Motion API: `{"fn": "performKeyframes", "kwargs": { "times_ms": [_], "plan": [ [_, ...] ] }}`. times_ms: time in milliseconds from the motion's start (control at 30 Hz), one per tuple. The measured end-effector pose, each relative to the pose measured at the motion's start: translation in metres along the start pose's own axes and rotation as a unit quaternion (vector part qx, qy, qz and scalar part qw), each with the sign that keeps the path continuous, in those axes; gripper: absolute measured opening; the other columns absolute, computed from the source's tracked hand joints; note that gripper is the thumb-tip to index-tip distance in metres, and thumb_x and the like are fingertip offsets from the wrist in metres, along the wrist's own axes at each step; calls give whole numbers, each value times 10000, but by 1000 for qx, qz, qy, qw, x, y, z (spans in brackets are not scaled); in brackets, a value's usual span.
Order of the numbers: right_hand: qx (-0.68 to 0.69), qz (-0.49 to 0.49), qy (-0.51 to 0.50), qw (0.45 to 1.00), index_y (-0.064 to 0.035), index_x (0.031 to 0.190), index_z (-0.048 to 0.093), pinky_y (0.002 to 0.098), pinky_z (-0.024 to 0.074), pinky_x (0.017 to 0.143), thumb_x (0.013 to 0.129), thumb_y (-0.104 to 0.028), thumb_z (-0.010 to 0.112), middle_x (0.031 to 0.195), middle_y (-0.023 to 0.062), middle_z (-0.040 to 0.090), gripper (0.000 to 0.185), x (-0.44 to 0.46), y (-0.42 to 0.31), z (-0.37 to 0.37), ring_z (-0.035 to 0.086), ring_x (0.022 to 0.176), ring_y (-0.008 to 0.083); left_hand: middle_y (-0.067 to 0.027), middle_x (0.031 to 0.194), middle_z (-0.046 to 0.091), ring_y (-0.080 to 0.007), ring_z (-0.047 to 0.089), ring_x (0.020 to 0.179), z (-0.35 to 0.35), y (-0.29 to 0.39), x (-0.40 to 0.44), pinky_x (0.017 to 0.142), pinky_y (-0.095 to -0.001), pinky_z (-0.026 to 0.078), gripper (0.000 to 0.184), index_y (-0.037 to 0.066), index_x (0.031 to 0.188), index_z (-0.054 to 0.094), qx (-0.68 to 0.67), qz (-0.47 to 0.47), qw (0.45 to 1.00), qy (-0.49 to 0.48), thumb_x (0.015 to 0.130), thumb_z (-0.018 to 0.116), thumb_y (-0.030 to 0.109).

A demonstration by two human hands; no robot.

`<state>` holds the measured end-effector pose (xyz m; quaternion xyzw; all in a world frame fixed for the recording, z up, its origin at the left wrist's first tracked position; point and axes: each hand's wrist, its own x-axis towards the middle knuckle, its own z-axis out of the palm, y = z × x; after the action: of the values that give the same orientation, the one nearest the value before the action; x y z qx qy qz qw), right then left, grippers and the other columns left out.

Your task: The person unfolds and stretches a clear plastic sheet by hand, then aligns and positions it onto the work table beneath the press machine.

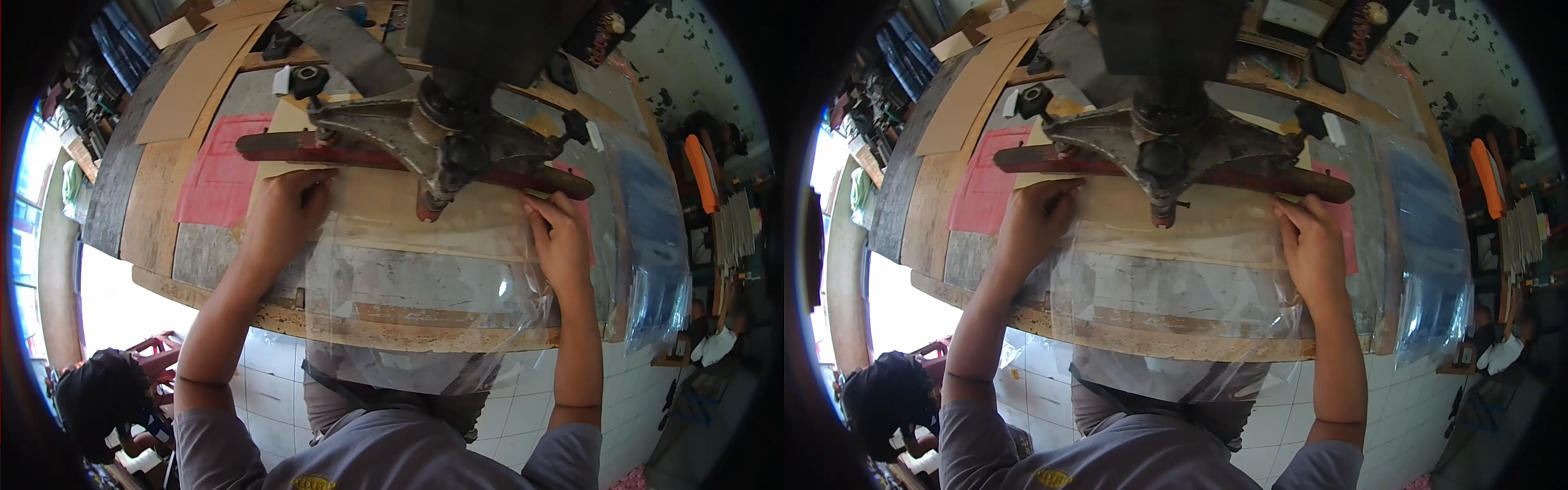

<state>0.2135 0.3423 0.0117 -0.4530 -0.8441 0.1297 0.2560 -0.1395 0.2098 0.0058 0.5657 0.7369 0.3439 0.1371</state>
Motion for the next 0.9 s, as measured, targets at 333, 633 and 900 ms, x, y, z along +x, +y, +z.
{"fn": "performKeyframes", "kwargs": {
  "times_ms": [333, 633, 900],
  "plan": [
    [-15, -29, 1, 999, -23, 1149, 752, 386, 515, 813, 958, -58, 669, 997, 151, 672, 211, -1, -4, 0, 678, 926, 319, -247, 876, 712, -404, 713, 816, 1, -4, 1, 735, -450, 556, 233, -10, 1060, 744, -34, 70, 995, 55, 862, 631, 37],
    [-13, 4, -13, 1000, -30, 1164, 754, 372, 516, 839, 961, -60, 674, 1045, 148, 687, 220, 0, -11, -1, 683, 948, 308, -245, 884, 713, -416, 704, 825, 0, -5, 1, 754, -449, 556, 212, -17, 1027, 750, -42, 68, 995, 53, 863, 625, 34],
    [-47, -13, 4, 999, -53, 1146, 774, 397, 488, 838, 948, -80, 694, 945, 114, 639, 215, -1, -5, 0, 606, 968, 302, -223, 940, 734, -355, 728, 851, -1, -5, 2, 790, -412, 568, 238, -10, 1074, 755, -20, 42, 999, 24, 876, 637, 46]
  ]
}}
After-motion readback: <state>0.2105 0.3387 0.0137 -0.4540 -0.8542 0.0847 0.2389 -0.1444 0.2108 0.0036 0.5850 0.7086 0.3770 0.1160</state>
